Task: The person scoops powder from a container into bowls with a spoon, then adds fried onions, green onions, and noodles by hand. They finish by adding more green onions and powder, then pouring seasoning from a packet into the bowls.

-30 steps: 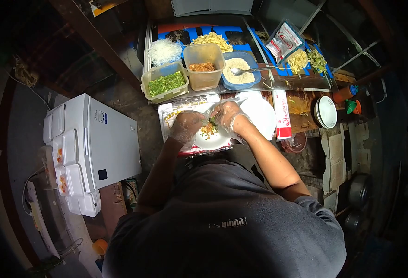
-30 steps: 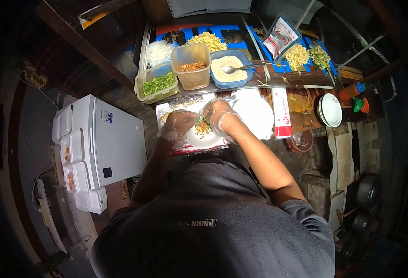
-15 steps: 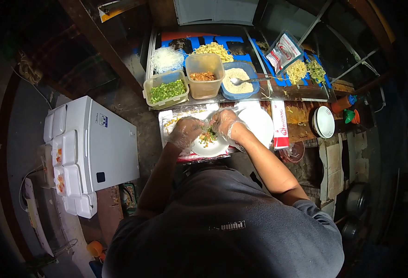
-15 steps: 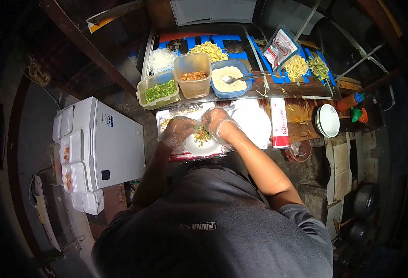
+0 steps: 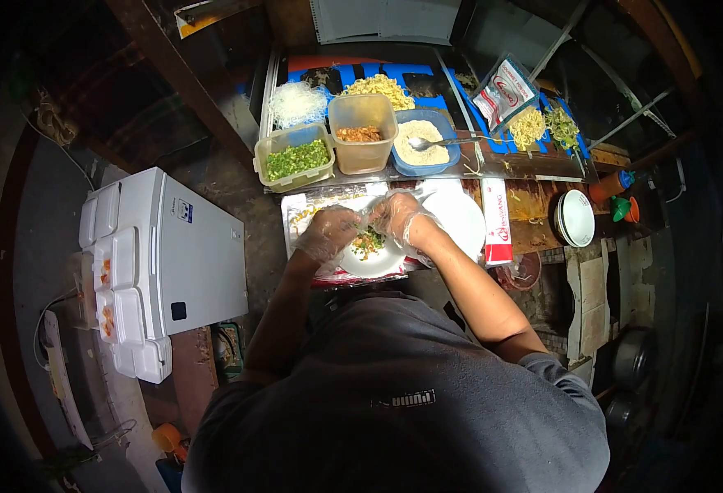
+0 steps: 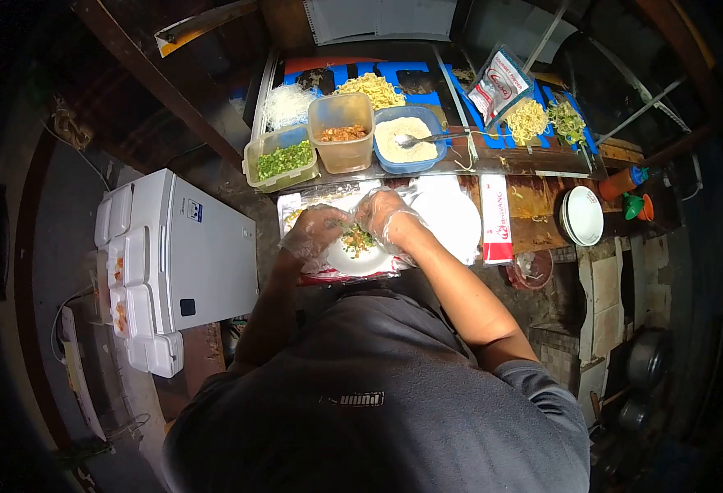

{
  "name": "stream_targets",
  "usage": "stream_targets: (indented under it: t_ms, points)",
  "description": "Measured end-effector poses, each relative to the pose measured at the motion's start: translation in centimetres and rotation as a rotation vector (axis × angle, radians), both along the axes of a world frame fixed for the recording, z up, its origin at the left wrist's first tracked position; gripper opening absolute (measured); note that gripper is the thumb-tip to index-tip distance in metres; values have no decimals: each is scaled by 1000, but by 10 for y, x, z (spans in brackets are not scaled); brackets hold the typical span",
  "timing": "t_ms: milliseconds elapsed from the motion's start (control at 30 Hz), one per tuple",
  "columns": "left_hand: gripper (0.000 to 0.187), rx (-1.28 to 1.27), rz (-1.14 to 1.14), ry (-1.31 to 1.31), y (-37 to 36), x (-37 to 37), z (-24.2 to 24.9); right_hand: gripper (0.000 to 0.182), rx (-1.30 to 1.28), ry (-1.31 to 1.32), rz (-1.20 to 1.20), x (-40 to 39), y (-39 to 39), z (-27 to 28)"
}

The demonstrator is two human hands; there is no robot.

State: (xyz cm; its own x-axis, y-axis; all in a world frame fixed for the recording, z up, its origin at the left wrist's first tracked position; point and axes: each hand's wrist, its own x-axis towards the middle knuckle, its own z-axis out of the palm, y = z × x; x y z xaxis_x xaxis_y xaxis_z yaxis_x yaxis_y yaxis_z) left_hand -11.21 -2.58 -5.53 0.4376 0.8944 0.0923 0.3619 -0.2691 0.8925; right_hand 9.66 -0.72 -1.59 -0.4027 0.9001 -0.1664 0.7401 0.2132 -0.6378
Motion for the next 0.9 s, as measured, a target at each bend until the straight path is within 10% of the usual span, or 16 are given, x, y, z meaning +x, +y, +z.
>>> stream_targets:
  t_ms: [900]
  points:
    - [26, -125, 16, -73, 0, -6, 6, 18, 50, 74, -6, -1, -9, 16]
